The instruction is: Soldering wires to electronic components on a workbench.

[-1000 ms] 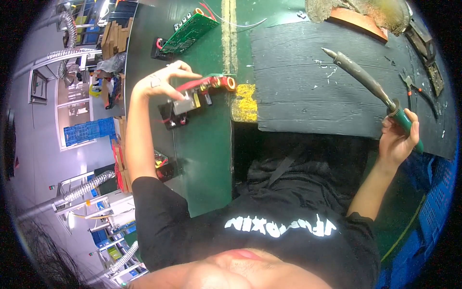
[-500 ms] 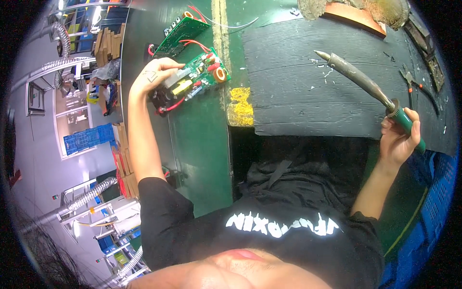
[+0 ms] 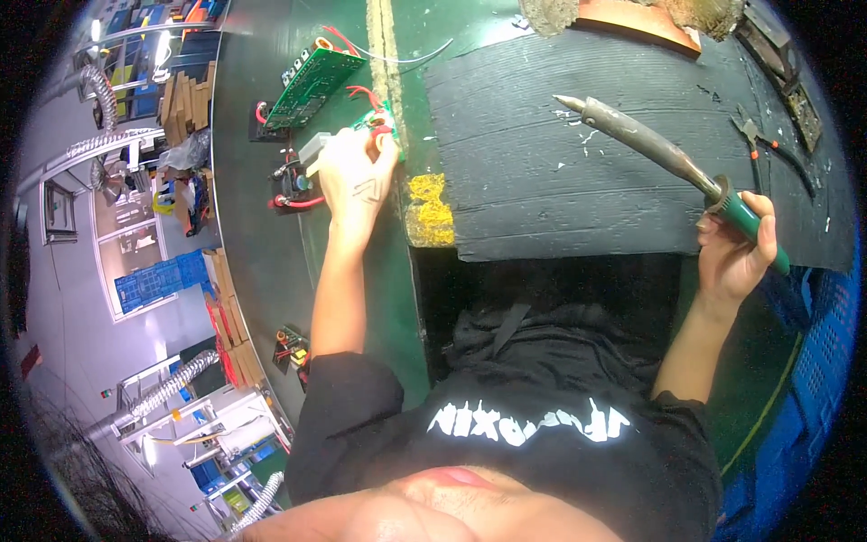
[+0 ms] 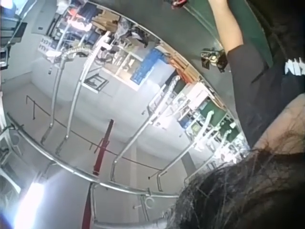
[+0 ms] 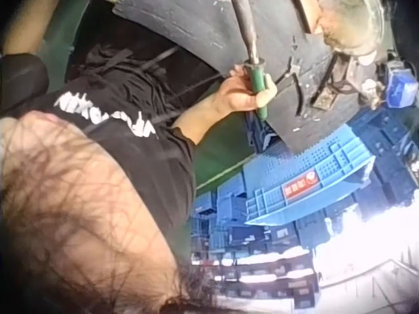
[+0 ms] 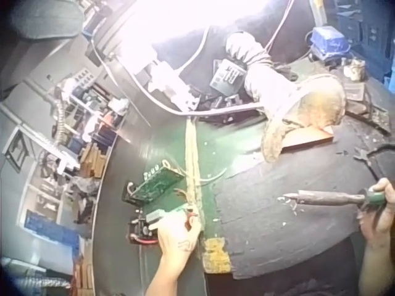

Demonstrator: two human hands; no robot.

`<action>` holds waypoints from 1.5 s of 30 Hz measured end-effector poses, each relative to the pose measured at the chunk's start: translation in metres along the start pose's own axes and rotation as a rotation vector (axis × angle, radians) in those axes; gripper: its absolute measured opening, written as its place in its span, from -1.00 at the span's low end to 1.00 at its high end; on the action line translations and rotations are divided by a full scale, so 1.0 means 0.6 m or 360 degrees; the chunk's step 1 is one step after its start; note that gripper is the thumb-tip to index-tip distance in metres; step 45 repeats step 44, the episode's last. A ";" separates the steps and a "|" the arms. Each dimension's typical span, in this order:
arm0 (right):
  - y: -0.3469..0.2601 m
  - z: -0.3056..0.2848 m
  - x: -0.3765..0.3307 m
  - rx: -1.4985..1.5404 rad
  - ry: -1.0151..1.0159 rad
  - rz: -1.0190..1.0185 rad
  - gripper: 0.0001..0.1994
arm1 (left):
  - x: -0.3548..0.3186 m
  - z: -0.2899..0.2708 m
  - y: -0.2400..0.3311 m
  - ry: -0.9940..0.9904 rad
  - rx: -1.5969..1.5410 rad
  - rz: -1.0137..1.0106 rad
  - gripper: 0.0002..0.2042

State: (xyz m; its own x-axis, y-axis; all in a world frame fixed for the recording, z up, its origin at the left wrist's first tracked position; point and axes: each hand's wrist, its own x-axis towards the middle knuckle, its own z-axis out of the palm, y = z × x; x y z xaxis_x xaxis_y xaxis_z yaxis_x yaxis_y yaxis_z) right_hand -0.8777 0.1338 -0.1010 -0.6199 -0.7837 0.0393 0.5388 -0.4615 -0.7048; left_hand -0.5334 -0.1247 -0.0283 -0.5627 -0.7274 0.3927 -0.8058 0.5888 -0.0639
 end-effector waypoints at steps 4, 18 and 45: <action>0.012 0.001 -0.001 0.0026 0.0036 -0.0010 -0.63 | -0.041 -0.025 -0.022 0.0036 -0.0889 -0.0370 -0.79; 0.009 0.019 -0.003 -0.0114 0.0161 -0.0090 -0.62 | 0.043 -0.073 0.109 -0.0306 -0.0361 0.0392 -0.78; 0.008 0.047 0.003 -0.0343 0.0136 -0.0226 -0.62 | 0.253 0.064 0.026 0.0273 -0.0375 0.0597 -0.82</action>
